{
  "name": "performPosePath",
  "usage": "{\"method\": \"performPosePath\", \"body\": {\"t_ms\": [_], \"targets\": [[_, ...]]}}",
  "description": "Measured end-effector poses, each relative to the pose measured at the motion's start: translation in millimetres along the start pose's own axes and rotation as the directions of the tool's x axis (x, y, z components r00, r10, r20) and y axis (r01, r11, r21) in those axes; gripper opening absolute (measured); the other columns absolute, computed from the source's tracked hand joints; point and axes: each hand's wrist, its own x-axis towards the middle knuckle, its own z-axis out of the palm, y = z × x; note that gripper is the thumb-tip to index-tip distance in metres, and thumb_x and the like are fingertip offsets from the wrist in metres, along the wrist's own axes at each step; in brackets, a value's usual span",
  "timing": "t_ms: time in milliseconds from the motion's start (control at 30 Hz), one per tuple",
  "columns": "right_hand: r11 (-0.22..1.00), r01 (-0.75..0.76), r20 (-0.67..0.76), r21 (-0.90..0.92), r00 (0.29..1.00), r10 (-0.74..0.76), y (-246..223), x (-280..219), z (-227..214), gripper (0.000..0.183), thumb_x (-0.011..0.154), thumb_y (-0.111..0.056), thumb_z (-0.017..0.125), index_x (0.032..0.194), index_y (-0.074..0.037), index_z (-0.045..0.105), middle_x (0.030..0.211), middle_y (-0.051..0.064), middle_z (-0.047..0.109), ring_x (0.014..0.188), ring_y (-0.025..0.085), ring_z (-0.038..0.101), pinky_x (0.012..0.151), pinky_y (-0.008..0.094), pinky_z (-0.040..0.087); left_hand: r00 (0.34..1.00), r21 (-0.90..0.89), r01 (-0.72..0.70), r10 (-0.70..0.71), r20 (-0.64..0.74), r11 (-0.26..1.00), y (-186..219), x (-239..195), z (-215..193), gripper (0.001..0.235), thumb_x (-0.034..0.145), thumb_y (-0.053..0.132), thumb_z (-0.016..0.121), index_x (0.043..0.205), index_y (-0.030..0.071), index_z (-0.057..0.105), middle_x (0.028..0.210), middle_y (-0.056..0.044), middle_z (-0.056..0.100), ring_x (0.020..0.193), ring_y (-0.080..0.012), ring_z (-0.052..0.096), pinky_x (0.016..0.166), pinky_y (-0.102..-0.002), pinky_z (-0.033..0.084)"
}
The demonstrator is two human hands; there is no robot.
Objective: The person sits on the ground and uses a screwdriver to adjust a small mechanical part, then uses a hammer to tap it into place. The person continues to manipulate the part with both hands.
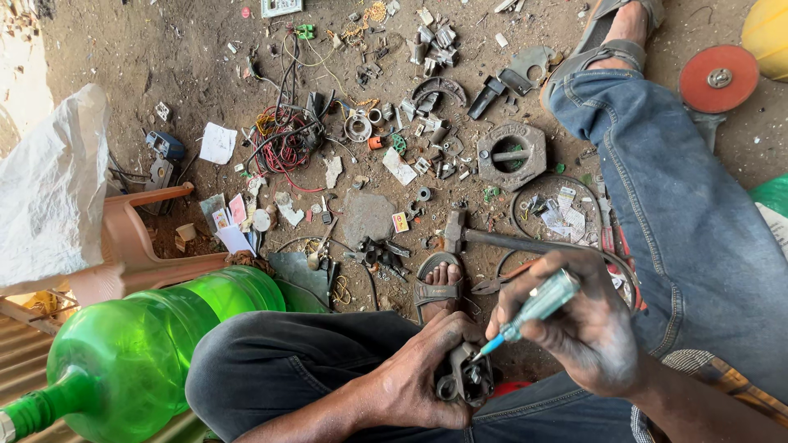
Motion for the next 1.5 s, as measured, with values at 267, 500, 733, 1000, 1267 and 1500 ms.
{"method": "performPosePath", "body": {"t_ms": [267, 500, 733, 1000, 1267, 1500], "targets": [[0.949, 0.267, 0.196, -0.166, 0.952, -0.233, 9.8, -17.7, -0.2, 0.054, 0.099, 0.003, 0.074, 0.146, -0.015, 0.055, 0.128, 0.018, 0.074, 0.119, 0.034, 0.077, 0.101, 0.048, 0.067, 0.989, -0.2, 0.15, -0.144, 0.044, 0.968, 2.1, -1.4, -1.9, 0.062, 0.071, 0.024, 0.079, 0.124, 0.005, 0.054, 0.11, -0.01, 0.056, 0.105, -0.0248, 0.061, 0.096, -0.035, 0.052], [0.718, 0.559, 0.37, -0.415, 0.825, -0.428, 7.0, -15.7, -0.2, 0.071, 0.088, 0.007, 0.084, 0.142, -0.01, 0.043, 0.127, 0.026, 0.067, 0.118, 0.037, 0.075, 0.094, 0.048, 0.066, 0.998, -0.045, -0.044, 0.042, -0.045, 0.998, 3.4, -0.7, -5.7, 0.063, 0.074, 0.017, 0.081, 0.128, 0.004, 0.053, 0.118, -0.013, 0.057, 0.116, -0.0287, 0.059, 0.103, -0.038, 0.049], [0.762, 0.503, 0.339, -0.409, 0.859, -0.385, 8.7, -20.9, -0.3, 0.066, 0.085, 0.007, 0.082, 0.135, -0.008, 0.042, 0.131, 0.031, 0.062, 0.116, 0.038, 0.076, 0.085, 0.039, 0.068, 0.996, 0.013, -0.013, 0.014, -0.087, 1.0, -0.2, -0.1, -5.1, 0.067, 0.072, 0.019, 0.084, 0.13, 0.004, 0.053, 0.118, -0.014, 0.055, 0.116, -0.0305, 0.058, 0.102, -0.04, 0.05], [0.717, 0.499, 0.264, -0.486, 0.867, -0.423, 5.9, -12.4, 12.5, 0.045, 0.095, 0.004, 0.075, 0.122, -0.003, 0.04, 0.128, 0.032, 0.063, 0.113, 0.037, 0.077, 0.079, 0.033, 0.068, 0.989, 0.065, -0.009, 0.018, -0.146, 0.998, -2.4, 0.5, -4.5, 0.069, 0.071, 0.02, 0.089, 0.129, 0.004, 0.054, 0.122, -0.014, 0.058, 0.12, -0.0311, 0.06, 0.104, -0.041, 0.051], [0.688, 0.446, 0.386, -0.573, 0.887, -0.253, -17.6, 1.3, 12.0, 0.044, 0.092, 0.001, 0.078, 0.119, -0.008, 0.044, 0.126, 0.023, 0.068, 0.107, 0.03, 0.081, 0.079, 0.034, 0.069, 0.988, -0.068, 0.117, -0.123, -0.092, 0.991, -0.4, 1.0, -7.4, 0.066, 0.07, 0.022, 0.086, 0.126, 0.003, 0.057, 0.12, -0.013, 0.059, 0.116, -0.0305, 0.062, 0.103, -0.041, 0.051], [0.687, 0.406, 0.33, -0.603, 0.911, -0.249, -12.5, -0.6, 18.0, 0.043, 0.091, -0.004, 0.082, 0.112, -0.009, 0.045, 0.125, 0.02, 0.069, 0.104, 0.024, 0.081, 0.074, 0.029, 0.07, 0.991, 0.074, 0.039, -0.029, -0.127, 0.996, 0.8, 2.3, -8.8, 0.069, 0.068, 0.019, 0.086, 0.127, 0.003, 0.056, 0.123, -0.014, 0.058, 0.12, -0.0337, 0.058, 0.104, -0.043, 0.05]]}}
